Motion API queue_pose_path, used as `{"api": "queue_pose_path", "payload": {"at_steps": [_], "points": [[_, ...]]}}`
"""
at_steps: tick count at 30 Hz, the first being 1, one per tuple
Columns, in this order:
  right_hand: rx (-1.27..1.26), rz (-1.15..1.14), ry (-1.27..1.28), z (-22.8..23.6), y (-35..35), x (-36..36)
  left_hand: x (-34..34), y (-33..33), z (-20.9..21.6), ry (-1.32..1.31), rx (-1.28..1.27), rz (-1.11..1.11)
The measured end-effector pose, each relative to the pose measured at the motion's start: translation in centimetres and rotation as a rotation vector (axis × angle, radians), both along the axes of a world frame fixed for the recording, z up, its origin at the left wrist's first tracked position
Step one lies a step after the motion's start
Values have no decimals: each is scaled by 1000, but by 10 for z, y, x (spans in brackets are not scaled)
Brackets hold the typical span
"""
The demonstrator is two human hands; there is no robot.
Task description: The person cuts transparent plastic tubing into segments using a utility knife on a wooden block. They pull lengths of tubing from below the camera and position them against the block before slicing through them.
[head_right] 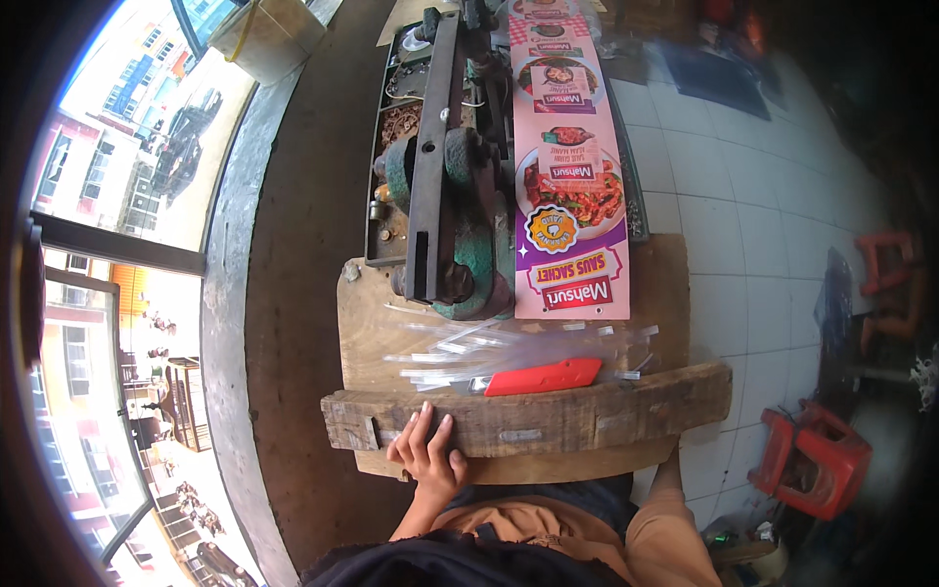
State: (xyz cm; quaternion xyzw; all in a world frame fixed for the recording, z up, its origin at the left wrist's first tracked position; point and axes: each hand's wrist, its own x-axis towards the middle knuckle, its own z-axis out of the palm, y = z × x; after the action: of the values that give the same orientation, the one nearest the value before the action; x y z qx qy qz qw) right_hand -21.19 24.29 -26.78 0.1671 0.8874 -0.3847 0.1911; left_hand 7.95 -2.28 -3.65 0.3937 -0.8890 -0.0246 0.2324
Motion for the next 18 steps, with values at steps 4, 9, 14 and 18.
{"api": "queue_pose_path", "payload": {"at_steps": [4,9,14,18], "points": [[-21,-84,-124,-23,2,4,0,0,0,16,-13,3],[-79,-157,-184,-38,-1,-10,1,-1,2,-14,2,1],[-158,-232,-214,-42,-3,-29,0,1,4,-12,9,2],[-264,-338,-215,-42,6,-46,-1,1,5,-16,11,-2]]}}
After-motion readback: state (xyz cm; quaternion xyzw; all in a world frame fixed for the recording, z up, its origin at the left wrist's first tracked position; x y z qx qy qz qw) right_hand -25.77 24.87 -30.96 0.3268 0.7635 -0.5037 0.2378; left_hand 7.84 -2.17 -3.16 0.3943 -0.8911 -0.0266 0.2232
